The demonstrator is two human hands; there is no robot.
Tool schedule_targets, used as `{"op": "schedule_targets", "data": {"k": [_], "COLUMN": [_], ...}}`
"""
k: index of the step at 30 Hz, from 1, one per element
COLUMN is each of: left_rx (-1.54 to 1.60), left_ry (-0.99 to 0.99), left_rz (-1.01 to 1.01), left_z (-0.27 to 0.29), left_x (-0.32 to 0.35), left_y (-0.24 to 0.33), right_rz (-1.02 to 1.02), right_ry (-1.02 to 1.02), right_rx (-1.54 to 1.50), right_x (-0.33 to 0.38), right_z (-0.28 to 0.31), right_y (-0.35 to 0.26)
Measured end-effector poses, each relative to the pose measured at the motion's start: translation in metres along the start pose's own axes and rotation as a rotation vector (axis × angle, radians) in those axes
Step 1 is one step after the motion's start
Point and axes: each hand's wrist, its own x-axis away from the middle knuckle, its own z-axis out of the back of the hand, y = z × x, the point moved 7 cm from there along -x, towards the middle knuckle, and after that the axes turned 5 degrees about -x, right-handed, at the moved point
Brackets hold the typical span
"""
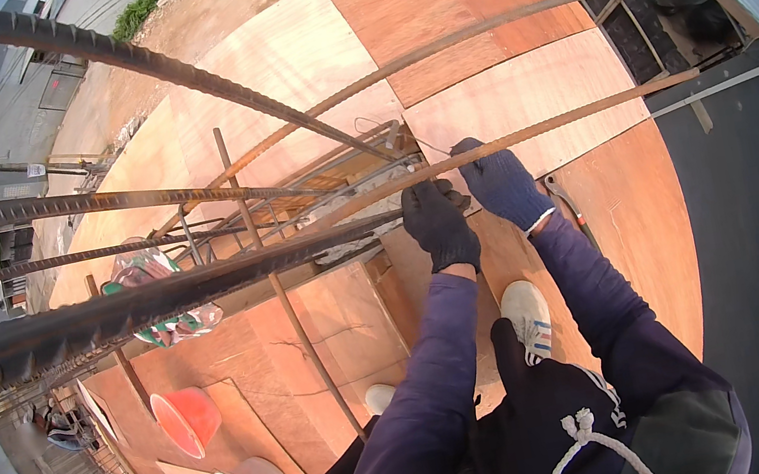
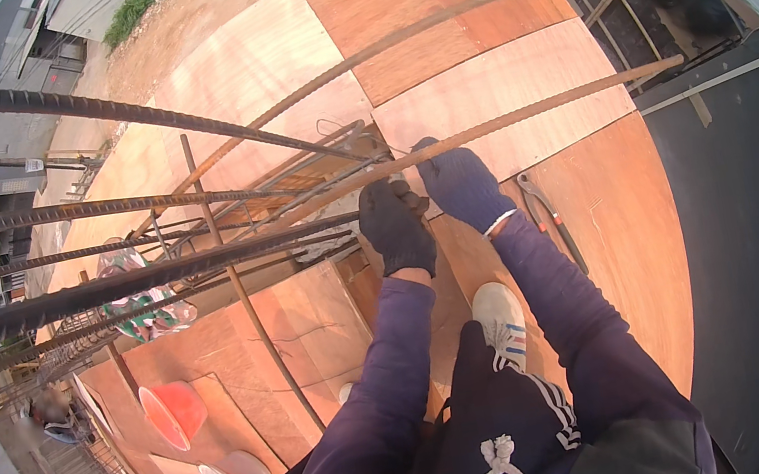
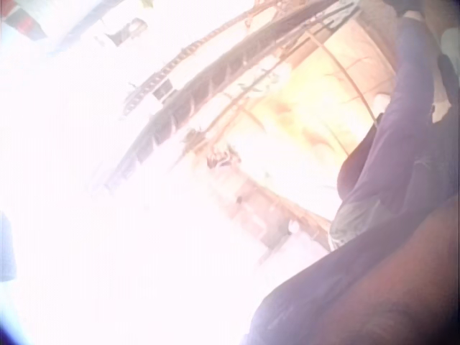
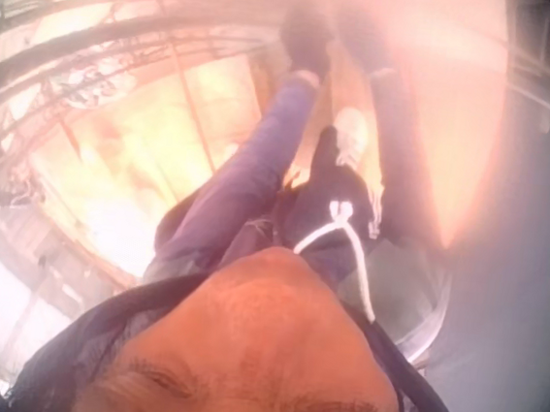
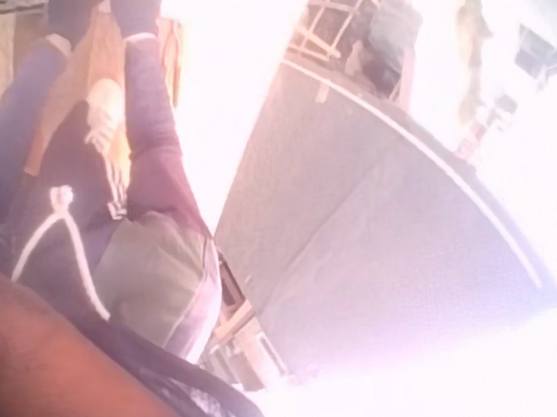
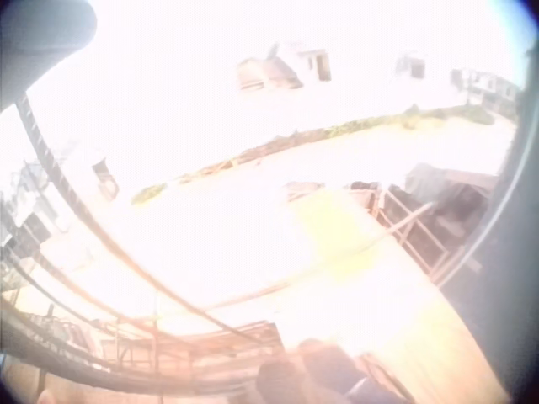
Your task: The person secures metal scaffolding poles using wire and pliers. They wrap wire around intersecting poles, twist it by hand, and then use pliers to tighten and cut the wire. The person repeats this process at multiple joints on the scaffolding structure.
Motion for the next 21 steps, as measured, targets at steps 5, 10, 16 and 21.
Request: {"op": "schedule_targets", "data": {"k": [5, 10, 16, 21], "left_rx": [-0.051, 0.018, 0.188, 0.225], "left_ry": [0.048, -0.045, -0.017, -0.086], "left_rz": [0.002, 0.107, 0.057, 0.147], "left_z": [0.003, -0.005, -0.014, -0.027], "left_x": [-0.002, -0.009, -0.001, -0.013], "left_y": [-0.01, -0.01, 0.005, 0.0], "right_rz": [0.0, -0.115, -0.051, -0.086], "right_ry": [0.021, 0.025, 0.123, 0.145], "right_rx": [-0.024, 0.055, 0.003, 0.06], "right_x": [0.003, -0.008, -0.022, -0.026], "right_z": [0.007, 0.0, -0.008, -0.014], "right_y": [-0.004, 0.02, 0.038, 0.047]}}
